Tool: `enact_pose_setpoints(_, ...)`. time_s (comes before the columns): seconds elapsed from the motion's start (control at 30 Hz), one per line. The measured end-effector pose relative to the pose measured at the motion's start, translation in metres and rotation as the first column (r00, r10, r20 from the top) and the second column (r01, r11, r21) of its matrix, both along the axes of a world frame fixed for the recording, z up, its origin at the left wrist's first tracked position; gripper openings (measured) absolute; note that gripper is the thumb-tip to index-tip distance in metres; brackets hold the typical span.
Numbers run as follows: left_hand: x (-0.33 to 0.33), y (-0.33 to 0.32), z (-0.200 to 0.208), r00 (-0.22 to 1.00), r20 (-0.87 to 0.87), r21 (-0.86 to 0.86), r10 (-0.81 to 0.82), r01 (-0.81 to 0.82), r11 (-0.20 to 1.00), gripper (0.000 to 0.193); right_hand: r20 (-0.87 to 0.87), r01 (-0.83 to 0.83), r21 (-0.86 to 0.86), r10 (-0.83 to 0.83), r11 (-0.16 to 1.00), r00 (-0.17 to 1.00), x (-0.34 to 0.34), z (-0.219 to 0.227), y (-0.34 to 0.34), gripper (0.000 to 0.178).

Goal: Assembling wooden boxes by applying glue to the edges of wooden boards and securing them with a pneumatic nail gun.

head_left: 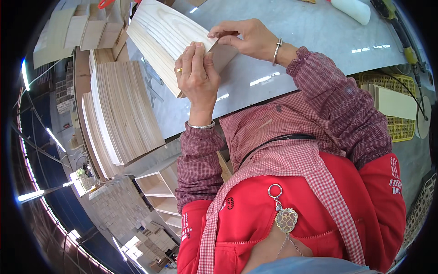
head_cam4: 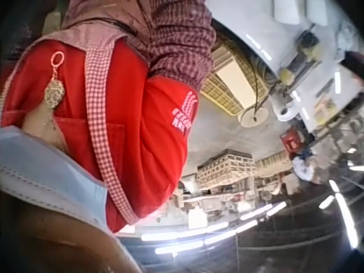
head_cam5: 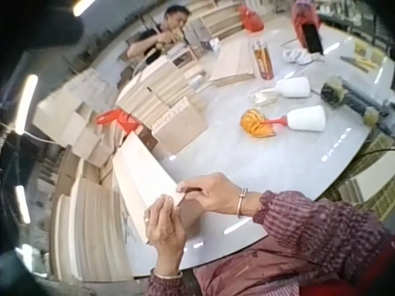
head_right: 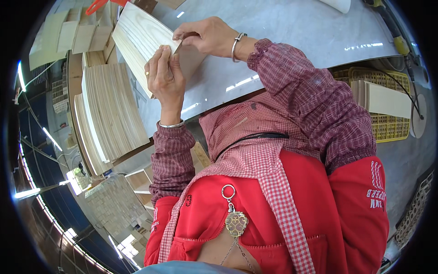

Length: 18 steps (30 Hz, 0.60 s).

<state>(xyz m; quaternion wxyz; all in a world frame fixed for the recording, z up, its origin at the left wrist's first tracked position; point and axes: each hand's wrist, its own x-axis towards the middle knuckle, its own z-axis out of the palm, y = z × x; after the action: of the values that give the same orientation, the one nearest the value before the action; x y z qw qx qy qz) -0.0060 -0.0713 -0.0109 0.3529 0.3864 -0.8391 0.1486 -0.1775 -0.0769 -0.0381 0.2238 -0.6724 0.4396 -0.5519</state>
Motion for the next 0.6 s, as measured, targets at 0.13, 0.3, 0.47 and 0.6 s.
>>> enact_pose_setpoints(0.13, 0.001, 0.000, 0.000, 1.000, -0.005, 0.007, 0.009, -0.009, 1.000, 0.026, 0.126, -0.145, 0.082, 0.134, 0.986, 0.983, -0.005, -0.001, -0.004, 0.029)
enact_pose_setpoints(0.3, 0.001, -0.001, 0.000, 1.000, -0.012, 0.010, -0.007, 0.008, 1.000, 0.027, 0.136, -0.260, 0.061, 0.250, 0.964, 0.959, -0.011, 0.001, -0.017, 0.029)
enact_pose_setpoints(0.47, 0.002, -0.003, -0.002, 1.000, -0.019, 0.006, -0.020, 0.020, 1.000, 0.027, 0.021, -0.279, 0.225, 0.282, 0.933, 0.959, -0.015, 0.012, -0.018, 0.030)
enact_pose_setpoints(0.6, 0.001, -0.003, -0.001, 0.999, -0.026, 0.007, -0.029, 0.030, 1.000, 0.027, 0.102, -0.283, 0.184, 0.268, 0.941, 0.958, -0.012, 0.007, -0.018, 0.030)
